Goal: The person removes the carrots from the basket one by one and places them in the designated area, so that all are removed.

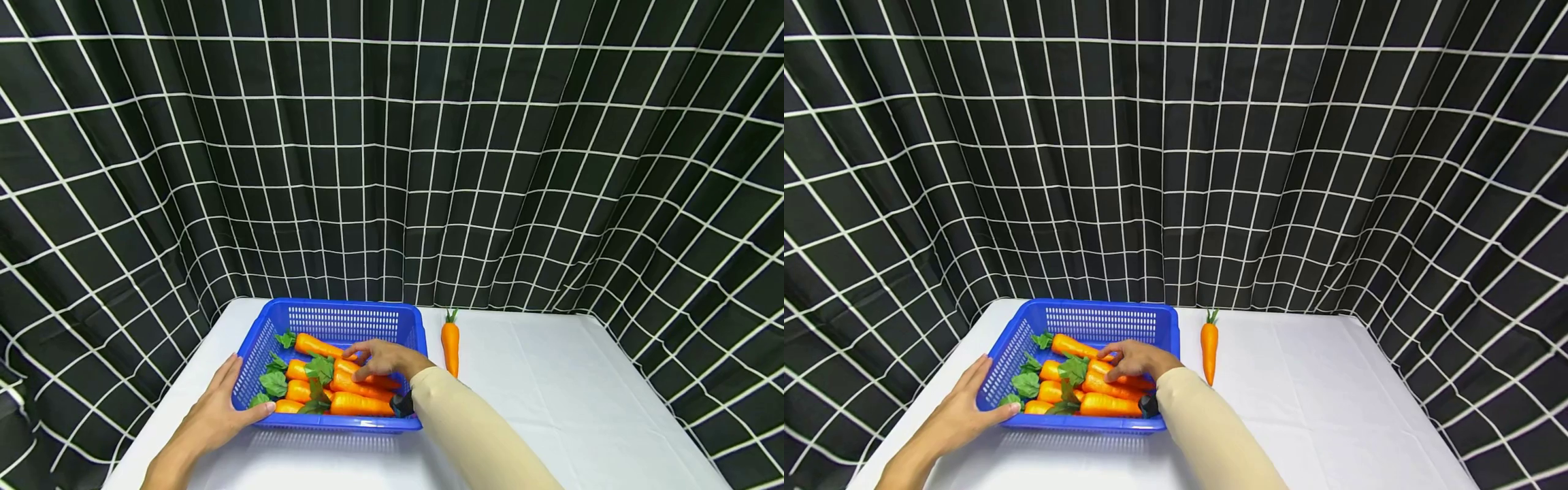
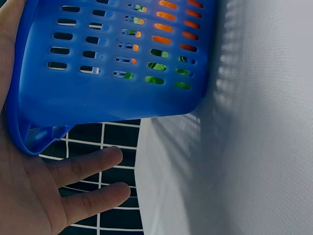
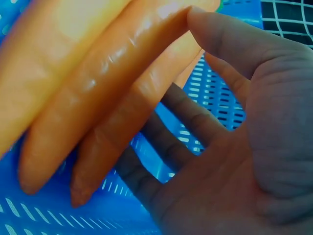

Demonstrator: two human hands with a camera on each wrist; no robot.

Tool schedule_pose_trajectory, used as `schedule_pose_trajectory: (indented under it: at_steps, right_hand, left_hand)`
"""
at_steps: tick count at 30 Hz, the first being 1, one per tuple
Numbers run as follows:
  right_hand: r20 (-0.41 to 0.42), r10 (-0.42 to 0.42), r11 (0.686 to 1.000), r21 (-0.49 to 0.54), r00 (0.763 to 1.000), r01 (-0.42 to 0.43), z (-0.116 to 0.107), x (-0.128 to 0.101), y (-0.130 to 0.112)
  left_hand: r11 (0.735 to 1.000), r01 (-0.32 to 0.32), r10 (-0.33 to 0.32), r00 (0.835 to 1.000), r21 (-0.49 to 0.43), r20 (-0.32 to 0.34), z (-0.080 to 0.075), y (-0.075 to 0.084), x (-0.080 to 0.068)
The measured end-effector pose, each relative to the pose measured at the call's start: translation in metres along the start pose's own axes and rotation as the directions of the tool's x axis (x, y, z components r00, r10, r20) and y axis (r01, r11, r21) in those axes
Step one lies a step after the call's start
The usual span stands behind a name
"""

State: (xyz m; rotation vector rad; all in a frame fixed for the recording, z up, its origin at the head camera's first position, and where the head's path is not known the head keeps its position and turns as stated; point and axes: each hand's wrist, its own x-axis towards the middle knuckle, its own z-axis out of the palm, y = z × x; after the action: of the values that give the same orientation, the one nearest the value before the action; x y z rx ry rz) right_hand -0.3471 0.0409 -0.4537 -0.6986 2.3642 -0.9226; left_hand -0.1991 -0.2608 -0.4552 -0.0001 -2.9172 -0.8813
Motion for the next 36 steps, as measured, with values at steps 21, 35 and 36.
schedule_pose_trajectory:
  at_steps: [21,35,36]
  right_hand:
    - [0.048,-0.01,1.0,-0.002,0.999,0.01,0.0038,0.0018,0.0018]
    - [-0.004,-0.014,0.997,0.074,1.0,0.014,0.0015,0.0029,0.0036]
    - [-0.015,-0.021,0.997,0.074,1.0,0.022,0.0013,0.0032,0.0035]
  left_hand:
    - [1.0,-0.023,0.023,0.999,-0.001,-0.029,0.0002,0.0007,-0.0008]
    - [1.0,-0.009,0.009,1.0,-0.005,-0.008,0.0001,-0.0003,-0.0006]
    - [1.0,-0.009,0.009,1.0,-0.008,-0.008,0.0002,-0.0003,-0.0007]
